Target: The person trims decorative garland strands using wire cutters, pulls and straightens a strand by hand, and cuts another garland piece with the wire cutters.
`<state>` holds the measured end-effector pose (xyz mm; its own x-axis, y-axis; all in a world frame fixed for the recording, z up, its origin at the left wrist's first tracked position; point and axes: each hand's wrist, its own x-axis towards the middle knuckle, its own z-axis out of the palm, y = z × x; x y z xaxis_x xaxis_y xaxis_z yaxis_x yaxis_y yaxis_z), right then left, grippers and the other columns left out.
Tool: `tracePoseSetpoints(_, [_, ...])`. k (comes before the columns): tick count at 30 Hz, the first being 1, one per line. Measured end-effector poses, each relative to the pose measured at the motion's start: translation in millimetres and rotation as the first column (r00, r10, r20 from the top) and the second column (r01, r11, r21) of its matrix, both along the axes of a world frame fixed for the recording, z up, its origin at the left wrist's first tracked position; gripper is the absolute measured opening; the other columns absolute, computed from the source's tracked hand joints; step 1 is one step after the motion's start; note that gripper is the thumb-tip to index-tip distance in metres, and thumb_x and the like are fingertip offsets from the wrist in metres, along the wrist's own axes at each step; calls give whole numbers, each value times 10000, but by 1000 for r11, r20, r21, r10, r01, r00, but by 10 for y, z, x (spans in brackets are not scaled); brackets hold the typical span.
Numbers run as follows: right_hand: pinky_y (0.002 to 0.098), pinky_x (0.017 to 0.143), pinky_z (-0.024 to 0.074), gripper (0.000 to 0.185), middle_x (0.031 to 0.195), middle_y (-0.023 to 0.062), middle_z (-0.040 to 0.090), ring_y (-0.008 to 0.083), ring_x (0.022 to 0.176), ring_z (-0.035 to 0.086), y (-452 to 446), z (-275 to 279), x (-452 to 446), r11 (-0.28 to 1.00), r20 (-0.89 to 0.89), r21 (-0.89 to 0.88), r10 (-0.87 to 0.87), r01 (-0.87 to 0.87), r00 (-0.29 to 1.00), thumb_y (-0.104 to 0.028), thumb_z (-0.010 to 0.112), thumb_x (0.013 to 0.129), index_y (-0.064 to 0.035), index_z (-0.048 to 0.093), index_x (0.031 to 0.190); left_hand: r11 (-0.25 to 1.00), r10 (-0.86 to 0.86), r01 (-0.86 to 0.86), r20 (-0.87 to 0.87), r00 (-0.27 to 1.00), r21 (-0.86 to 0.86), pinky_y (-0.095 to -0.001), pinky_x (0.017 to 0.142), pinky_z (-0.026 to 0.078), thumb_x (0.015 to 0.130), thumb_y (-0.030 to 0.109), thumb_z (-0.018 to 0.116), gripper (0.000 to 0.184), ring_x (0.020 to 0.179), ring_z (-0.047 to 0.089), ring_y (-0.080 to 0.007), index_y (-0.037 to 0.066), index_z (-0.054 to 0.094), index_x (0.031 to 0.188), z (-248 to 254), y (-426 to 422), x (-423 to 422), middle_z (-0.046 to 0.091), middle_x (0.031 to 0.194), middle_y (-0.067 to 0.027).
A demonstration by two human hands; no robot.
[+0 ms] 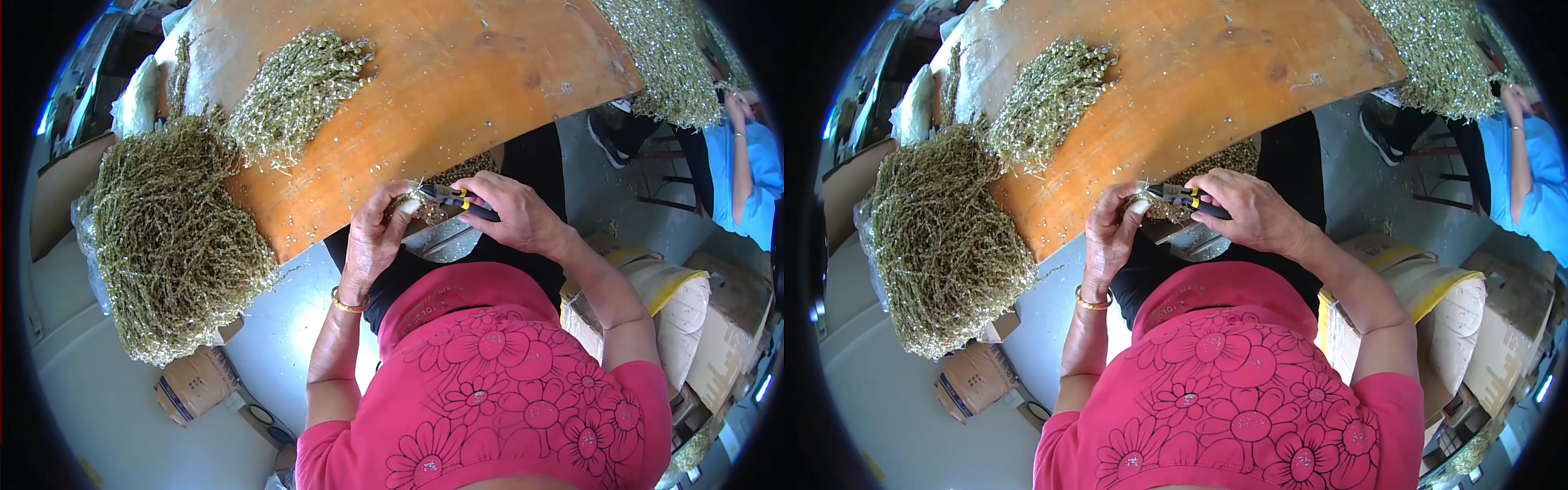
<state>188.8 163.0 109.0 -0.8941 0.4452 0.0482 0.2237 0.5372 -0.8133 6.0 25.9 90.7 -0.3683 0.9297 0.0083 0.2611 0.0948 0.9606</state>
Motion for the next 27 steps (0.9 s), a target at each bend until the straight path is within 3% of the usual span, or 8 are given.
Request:
tracePoseSetpoints(3, [358,753,493,311,915,120,584,268,828,607,5,-14,12,997,28,71,7,-9,1000,-125,653,777,-41,535,1052,1000,-11,11,9,1000,-19,-240,698,491,867,48,597,194,769,597,-97,12,562,1054,-18,-10,-5,629,834,-62])
tracePoseSetpoints(10, [386,775,481,338,938,125,580,305,891,585,-36,-62,26,995,-5,101,-16,16,1000,-106,652,759,-59,516,1065,996,-56,82,509,859,-29,-245,817,449,911,68,535,183,914,542,-94,-1,559,1080,28,10,4,604,987,-27])
tracePoseSetpoints(12, [390,782,477,345,939,122,578,305,892,583,-27,-53,31,991,-4,130,-15,15,1000,-103,656,750,-62,514,1063,989,-110,144,433,894,-46,-259,873,428,921,75,516,201,965,535,-106,1,559,1103,39,38,-24,595,1033,-36])
tracePoseSetpoints(15, [393,791,472,356,935,120,575,306,890,580,-15,-44,40,986,3,164,-12,12,1000,-97,661,738,-65,513,1060,995,-59,24,394,917,92,-265,850,405,912,138,545,236,950,535,-123,21,569,1115,86,130,-46,608,1051,-52])
tracePoseSetpoints(16, [394,794,471,359,933,119,573,306,889,580,-22,-46,37,985,5,172,-8,7,1000,-94,662,734,-66,513,1060,993,-100,64,408,907,103,-295,918,380,905,145,552,229,1017,517,-147,22,584,1095,106,149,-98,594,1119,-75])
tracePoseSetpoints(18, [392,786,474,353,931,118,574,305,883,581,-38,-48,31,985,-1,175,-3,3,1000,-94,660,741,-64,513,1060,995,-98,95,500,861,31,-306,926,381,883,123,575,196,1017,515,-158,31,597,1055,107,179,-162,588,1099,-70])
tracePoseSetpoints(21, [378,754,477,341,928,122,569,298,844,578,-59,-46,15,987,-39,161,4,3,999,-98,647,761,-51,519,1074,981,-192,151,669,718,119,-322,920,386,864,101,593,156,1018,522,-178,44,600,1009,2,193,-201,592,1037,-59])
tracePoseSetpoints(27, [389,763,485,312,942,138,575,313,865,586,-156,-123,-7,988,-85,123,-84,94,993,-103,630,788,-38,517,1071,986,-121,-27,821,557,164,-357,925,391,846,101,616,128,1042,519,-195,73,590,969,-23,260,-52,574,1030,-51])
